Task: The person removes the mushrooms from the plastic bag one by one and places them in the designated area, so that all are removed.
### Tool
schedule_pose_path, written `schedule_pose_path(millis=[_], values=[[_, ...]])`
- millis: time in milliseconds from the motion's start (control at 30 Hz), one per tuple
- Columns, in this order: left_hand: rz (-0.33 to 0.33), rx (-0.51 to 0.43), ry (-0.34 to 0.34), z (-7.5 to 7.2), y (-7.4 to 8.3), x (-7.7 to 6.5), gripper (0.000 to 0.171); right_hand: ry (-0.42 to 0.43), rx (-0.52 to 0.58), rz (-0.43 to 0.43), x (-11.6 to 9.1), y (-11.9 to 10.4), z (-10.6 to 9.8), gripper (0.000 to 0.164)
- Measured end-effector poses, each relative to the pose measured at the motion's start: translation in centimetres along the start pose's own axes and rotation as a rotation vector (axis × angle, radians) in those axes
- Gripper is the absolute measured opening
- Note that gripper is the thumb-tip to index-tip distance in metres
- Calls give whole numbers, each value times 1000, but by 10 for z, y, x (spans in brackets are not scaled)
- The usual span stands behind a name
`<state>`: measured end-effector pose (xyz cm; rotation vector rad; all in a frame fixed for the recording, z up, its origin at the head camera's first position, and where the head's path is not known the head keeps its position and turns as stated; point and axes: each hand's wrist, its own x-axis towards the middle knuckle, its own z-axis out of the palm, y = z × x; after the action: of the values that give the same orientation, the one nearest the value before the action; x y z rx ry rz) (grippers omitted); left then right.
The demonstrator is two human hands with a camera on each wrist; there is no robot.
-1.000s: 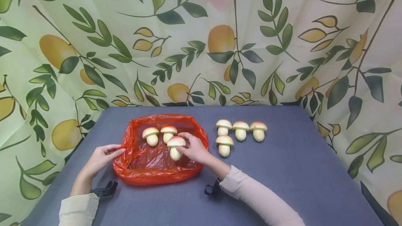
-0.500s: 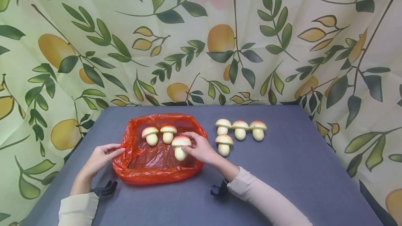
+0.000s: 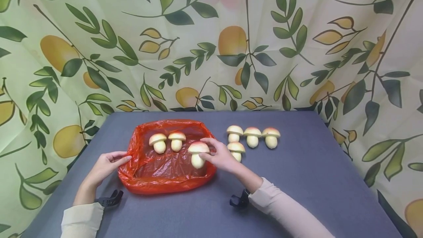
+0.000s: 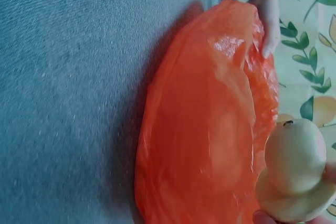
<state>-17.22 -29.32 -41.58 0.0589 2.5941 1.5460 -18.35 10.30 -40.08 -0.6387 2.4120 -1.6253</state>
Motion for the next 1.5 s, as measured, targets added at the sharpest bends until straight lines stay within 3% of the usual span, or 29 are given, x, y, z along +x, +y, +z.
schedule_pose_path(millis=[467, 667, 1033, 1500], values=[[4, 1, 0, -1, -3, -1, 43, -48, 81, -31, -9, -5, -27, 53], [9, -4, -5, -1, -5, -1, 43, -55, 47, -48, -11, -9, -38, 52], [21, -7, -5, -1, -4, 0, 42, -3, 36, 17, -17, -4, -57, 54], [20, 10, 2, -1, -3, 0, 42, 33, 34, -14, -29, 4, -74, 53]])
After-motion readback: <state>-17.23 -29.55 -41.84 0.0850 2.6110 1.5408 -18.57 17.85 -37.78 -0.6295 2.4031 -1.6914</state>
